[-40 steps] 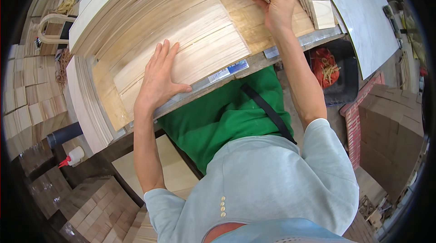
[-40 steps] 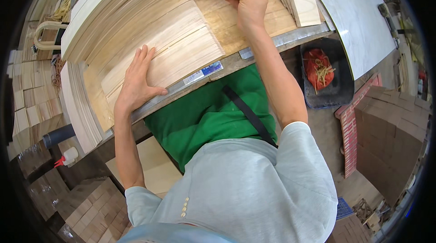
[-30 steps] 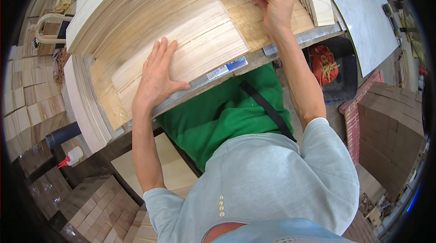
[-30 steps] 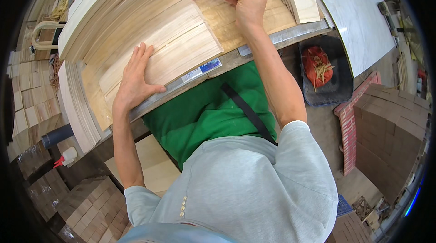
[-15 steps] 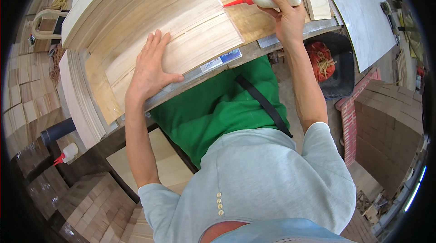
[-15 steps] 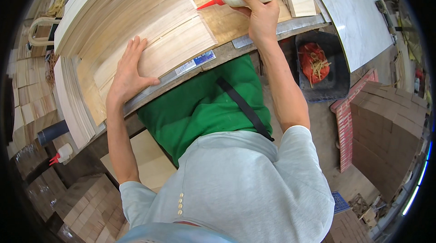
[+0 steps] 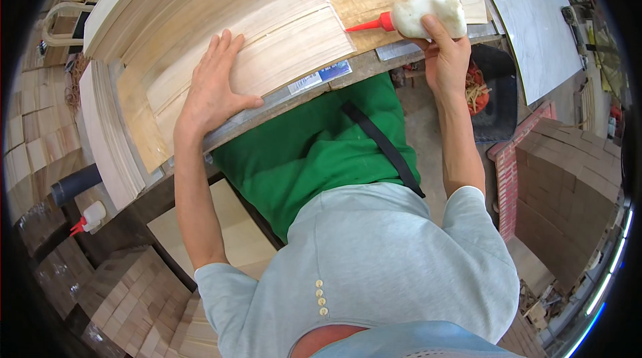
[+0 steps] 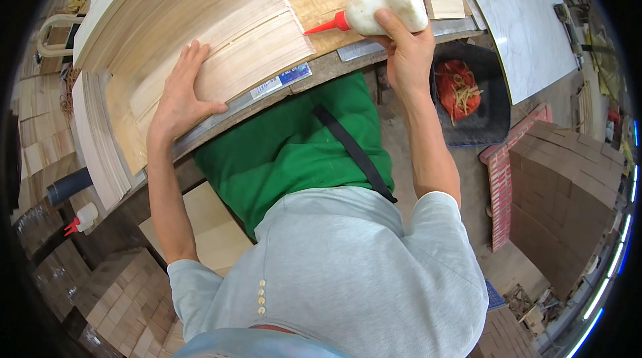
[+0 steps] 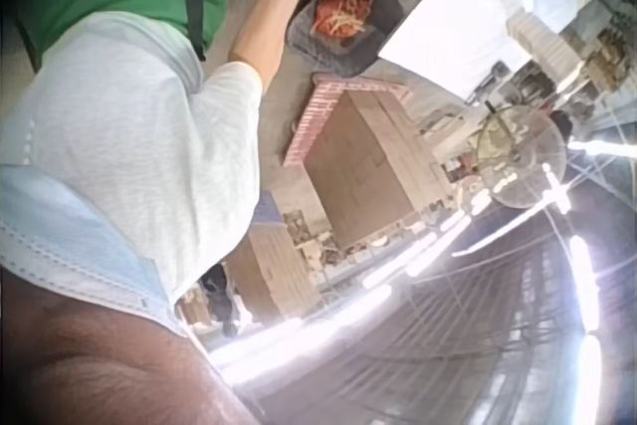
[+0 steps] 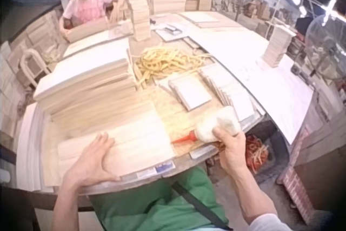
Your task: Assembling wooden boxes by applying glue to wooden slats and joining them together.
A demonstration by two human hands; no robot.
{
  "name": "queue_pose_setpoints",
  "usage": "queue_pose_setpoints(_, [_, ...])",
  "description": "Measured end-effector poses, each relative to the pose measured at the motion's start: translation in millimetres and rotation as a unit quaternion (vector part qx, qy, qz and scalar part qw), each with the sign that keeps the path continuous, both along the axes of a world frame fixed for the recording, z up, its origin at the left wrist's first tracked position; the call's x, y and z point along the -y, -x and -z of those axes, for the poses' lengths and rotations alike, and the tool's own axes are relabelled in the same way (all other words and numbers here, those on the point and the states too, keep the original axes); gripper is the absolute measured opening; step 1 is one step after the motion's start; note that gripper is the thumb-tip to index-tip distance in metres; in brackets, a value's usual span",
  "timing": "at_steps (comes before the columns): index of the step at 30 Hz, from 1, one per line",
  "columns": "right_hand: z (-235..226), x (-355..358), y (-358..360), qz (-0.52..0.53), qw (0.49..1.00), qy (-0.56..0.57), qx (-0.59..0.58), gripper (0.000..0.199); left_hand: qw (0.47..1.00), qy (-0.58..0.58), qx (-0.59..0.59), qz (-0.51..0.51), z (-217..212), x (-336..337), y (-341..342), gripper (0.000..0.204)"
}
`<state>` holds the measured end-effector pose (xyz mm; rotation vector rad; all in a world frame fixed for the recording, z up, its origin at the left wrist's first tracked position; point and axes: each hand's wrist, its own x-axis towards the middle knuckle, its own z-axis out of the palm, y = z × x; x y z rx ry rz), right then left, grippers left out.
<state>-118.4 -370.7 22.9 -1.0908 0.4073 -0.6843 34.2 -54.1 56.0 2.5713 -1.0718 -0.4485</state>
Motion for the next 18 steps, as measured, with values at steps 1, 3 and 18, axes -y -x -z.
queue_pose_setpoints(1, [-0.5, -1.2, 4.3, 0.002, 1.000, -0.007, 0.000, 0.035, 1.000, 0.000, -0.002, -0.001, 1.1, -0.8, -0.5, 0.106])
queue_pose_setpoints(3, [-0.7, -1.7, 13.0, 0.002, 1.000, -0.013, -0.001, 0.036, 1.000, 0.002, 0.000, -0.001, 3.5, -2.2, -1.2, 0.105])
queue_pose_setpoints(18, [-24.2, -12.3, -18.9, -0.142, 0.987, -0.071, 0.027, 0.042, 0.996, 0.056, 0.059, 0.042, 30.1, -17.6, -6.7, 0.103])
